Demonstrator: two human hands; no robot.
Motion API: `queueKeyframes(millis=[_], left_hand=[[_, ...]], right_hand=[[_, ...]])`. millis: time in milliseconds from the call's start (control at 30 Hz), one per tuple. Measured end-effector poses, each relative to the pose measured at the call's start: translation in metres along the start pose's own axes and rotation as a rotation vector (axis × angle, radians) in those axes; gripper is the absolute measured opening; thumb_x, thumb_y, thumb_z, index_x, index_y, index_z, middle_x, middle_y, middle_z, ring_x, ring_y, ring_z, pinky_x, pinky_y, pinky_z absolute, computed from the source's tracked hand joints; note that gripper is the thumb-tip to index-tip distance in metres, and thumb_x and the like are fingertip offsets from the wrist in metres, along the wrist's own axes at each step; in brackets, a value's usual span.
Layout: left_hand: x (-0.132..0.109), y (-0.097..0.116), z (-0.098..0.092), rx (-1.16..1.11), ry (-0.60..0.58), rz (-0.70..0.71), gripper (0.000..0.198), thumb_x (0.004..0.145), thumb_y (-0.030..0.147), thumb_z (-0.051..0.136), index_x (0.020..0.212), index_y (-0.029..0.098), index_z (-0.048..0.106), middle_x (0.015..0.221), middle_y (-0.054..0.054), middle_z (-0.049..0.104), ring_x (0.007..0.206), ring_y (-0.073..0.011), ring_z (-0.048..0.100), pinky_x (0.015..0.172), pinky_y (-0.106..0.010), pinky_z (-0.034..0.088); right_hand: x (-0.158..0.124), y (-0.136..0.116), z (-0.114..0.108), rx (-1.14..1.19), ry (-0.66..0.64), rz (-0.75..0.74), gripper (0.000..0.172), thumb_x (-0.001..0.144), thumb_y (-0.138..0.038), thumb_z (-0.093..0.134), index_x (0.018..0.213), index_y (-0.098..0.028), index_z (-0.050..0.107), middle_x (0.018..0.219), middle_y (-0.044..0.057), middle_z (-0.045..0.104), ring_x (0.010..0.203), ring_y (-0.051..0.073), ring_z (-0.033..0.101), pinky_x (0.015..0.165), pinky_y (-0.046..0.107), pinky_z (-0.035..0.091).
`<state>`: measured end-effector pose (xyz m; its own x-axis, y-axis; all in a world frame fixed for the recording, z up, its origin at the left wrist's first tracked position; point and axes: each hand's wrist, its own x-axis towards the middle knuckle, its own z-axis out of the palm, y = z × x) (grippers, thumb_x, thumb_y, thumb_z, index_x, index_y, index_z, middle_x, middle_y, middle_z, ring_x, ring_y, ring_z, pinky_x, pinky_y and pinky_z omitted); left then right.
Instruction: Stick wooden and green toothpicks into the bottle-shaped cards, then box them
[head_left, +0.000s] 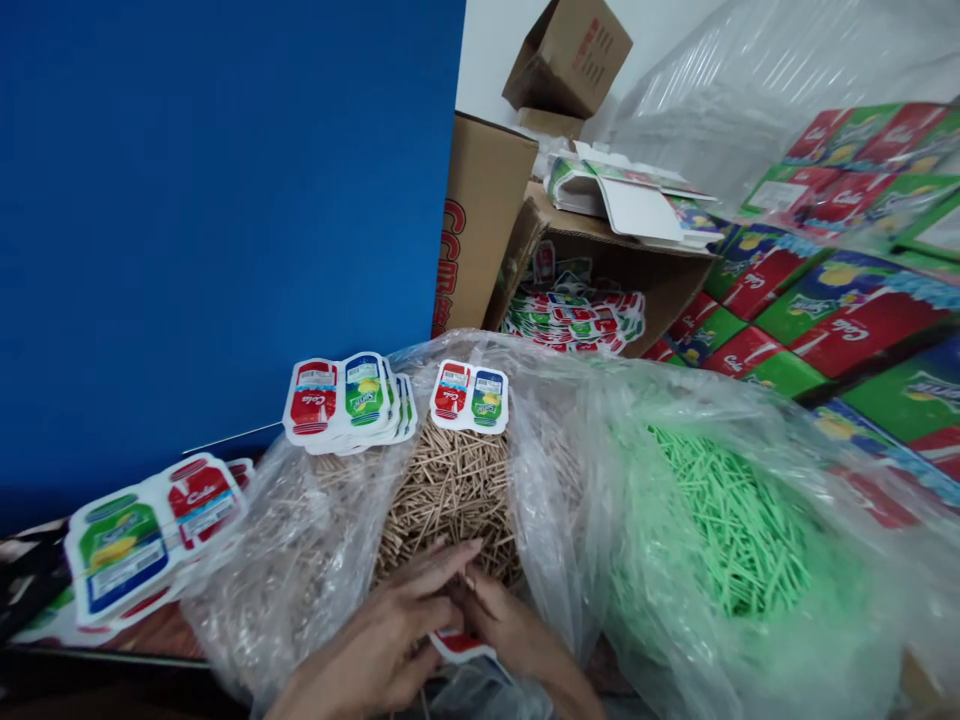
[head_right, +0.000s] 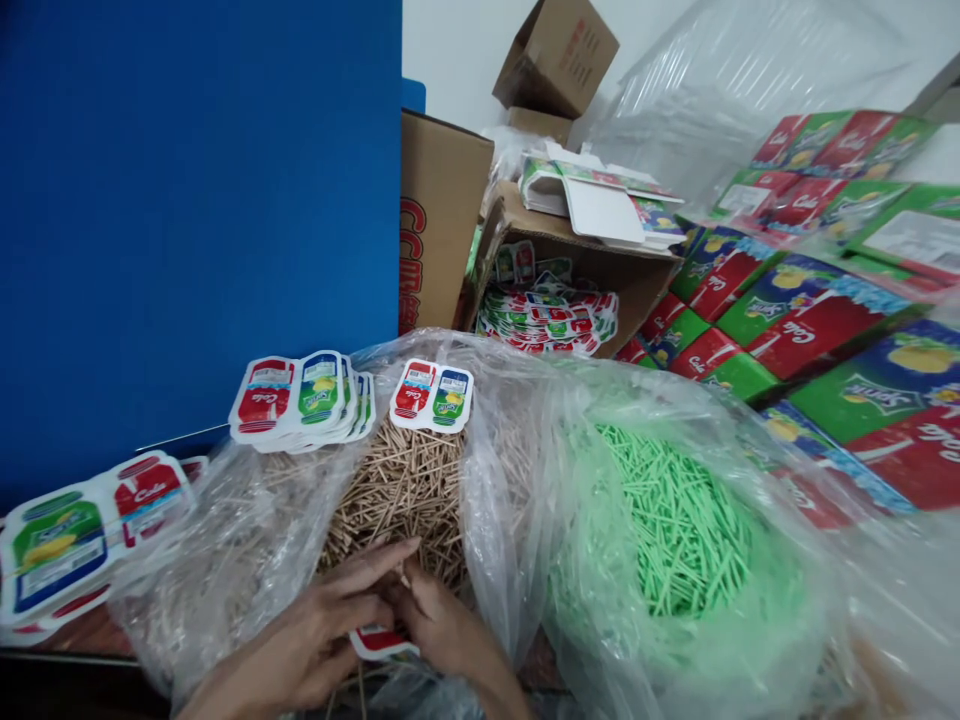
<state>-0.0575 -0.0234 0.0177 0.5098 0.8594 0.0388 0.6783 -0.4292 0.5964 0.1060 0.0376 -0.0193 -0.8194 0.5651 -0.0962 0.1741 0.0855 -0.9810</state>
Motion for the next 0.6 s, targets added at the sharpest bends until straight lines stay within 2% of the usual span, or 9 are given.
queueKeyframes(millis=[67, 167, 233, 300, 367, 433, 500, 600], left_hand=[[-0.006, -0.002, -0.003, -0.061, 0.055, -0.002, 0.032, 0.07, 0.001, 0.049, 0.089, 0.017, 0.069, 0.145, -0.011, 0.04, 0.134, -0.0235, 0.033, 0.11, -0.041, 0.026], [-0.018, -0.007, -0.007, -0.184, 0.231, -0.065, 0.024, 0.076, 0.009, 0.052, 0.087, 0.02, 0.071, 0.142, -0.008, 0.046, 0.13, -0.0264, 0.04, 0.107, -0.043, 0.032], [-0.026, -0.012, -0.006, -0.318, 0.383, -0.206, 0.018, 0.08, 0.018, 0.054, 0.082, 0.021, 0.072, 0.13, -0.009, 0.059, 0.116, -0.0269, 0.055, 0.096, -0.038, 0.045], [-0.03, -0.016, 0.0, -0.535, 0.525, -0.429, 0.019, 0.081, 0.032, 0.057, 0.081, 0.019, 0.071, 0.098, -0.008, 0.073, 0.084, -0.0233, 0.069, 0.071, -0.03, 0.056], [-0.029, -0.018, 0.007, -0.784, 0.682, -0.686, 0.029, 0.078, 0.044, 0.06, 0.081, 0.017, 0.069, 0.065, -0.003, 0.072, 0.055, -0.0192, 0.067, 0.05, -0.026, 0.055], [-0.026, -0.018, 0.011, -0.952, 0.842, -0.872, 0.036, 0.07, 0.051, 0.067, 0.076, 0.015, 0.066, 0.05, 0.002, 0.067, 0.043, -0.0174, 0.063, 0.042, -0.025, 0.053], [-0.021, -0.017, 0.012, -1.017, 0.947, -0.93, 0.037, 0.06, 0.05, 0.075, 0.07, 0.015, 0.064, 0.047, 0.003, 0.066, 0.042, -0.0177, 0.063, 0.041, -0.024, 0.052], [-0.014, -0.016, 0.012, -1.056, 0.975, -0.93, 0.036, 0.05, 0.042, 0.082, 0.066, 0.016, 0.062, 0.046, 0.004, 0.066, 0.042, -0.0193, 0.064, 0.039, -0.024, 0.052]], right_hand=[[-0.001, 0.01, 0.003, -0.033, 0.066, -0.01, 0.034, 0.094, -0.037, 0.036, 0.118, -0.022, 0.055, 0.111, 0.008, 0.062, 0.106, 0.022, 0.056, 0.096, 0.038, 0.038], [-0.005, 0.023, 0.006, -0.061, 0.158, -0.024, 0.036, 0.094, -0.045, 0.031, 0.102, -0.019, 0.056, 0.084, 0.006, 0.063, 0.077, 0.02, 0.059, 0.074, 0.033, 0.047], [-0.009, 0.026, 0.006, -0.066, 0.223, -0.043, 0.039, 0.094, -0.048, 0.027, 0.098, -0.02, 0.053, 0.076, 0.003, 0.058, 0.069, 0.018, 0.055, 0.067, 0.03, 0.046], [-0.014, 0.025, 0.005, -0.089, 0.298, -0.077, 0.037, 0.095, -0.047, 0.027, 0.1, -0.02, 0.052, 0.078, 0.003, 0.056, 0.071, 0.017, 0.054, 0.07, 0.029, 0.044], [-0.018, 0.023, 0.004, -0.111, 0.344, -0.11, 0.034, 0.095, -0.045, 0.028, 0.1, -0.021, 0.051, 0.078, 0.002, 0.055, 0.073, 0.016, 0.053, 0.071, 0.028, 0.042], [-0.019, 0.022, 0.004, -0.104, 0.345, -0.13, 0.033, 0.096, -0.042, 0.027, 0.098, -0.021, 0.052, 0.076, 0.001, 0.052, 0.07, 0.015, 0.051, 0.067, 0.027, 0.041], [-0.019, 0.023, 0.005, -0.087, 0.346, -0.143, 0.032, 0.097, -0.041, 0.027, 0.098, -0.021, 0.052, 0.075, 0.0, 0.051, 0.068, 0.015, 0.049, 0.066, 0.026, 0.04], [-0.02, 0.025, 0.007, -0.067, 0.36, -0.142, 0.03, 0.097, -0.04, 0.028, 0.097, -0.021, 0.051, 0.075, 0.0, 0.05, 0.068, 0.015, 0.049, 0.066, 0.027, 0.039]])
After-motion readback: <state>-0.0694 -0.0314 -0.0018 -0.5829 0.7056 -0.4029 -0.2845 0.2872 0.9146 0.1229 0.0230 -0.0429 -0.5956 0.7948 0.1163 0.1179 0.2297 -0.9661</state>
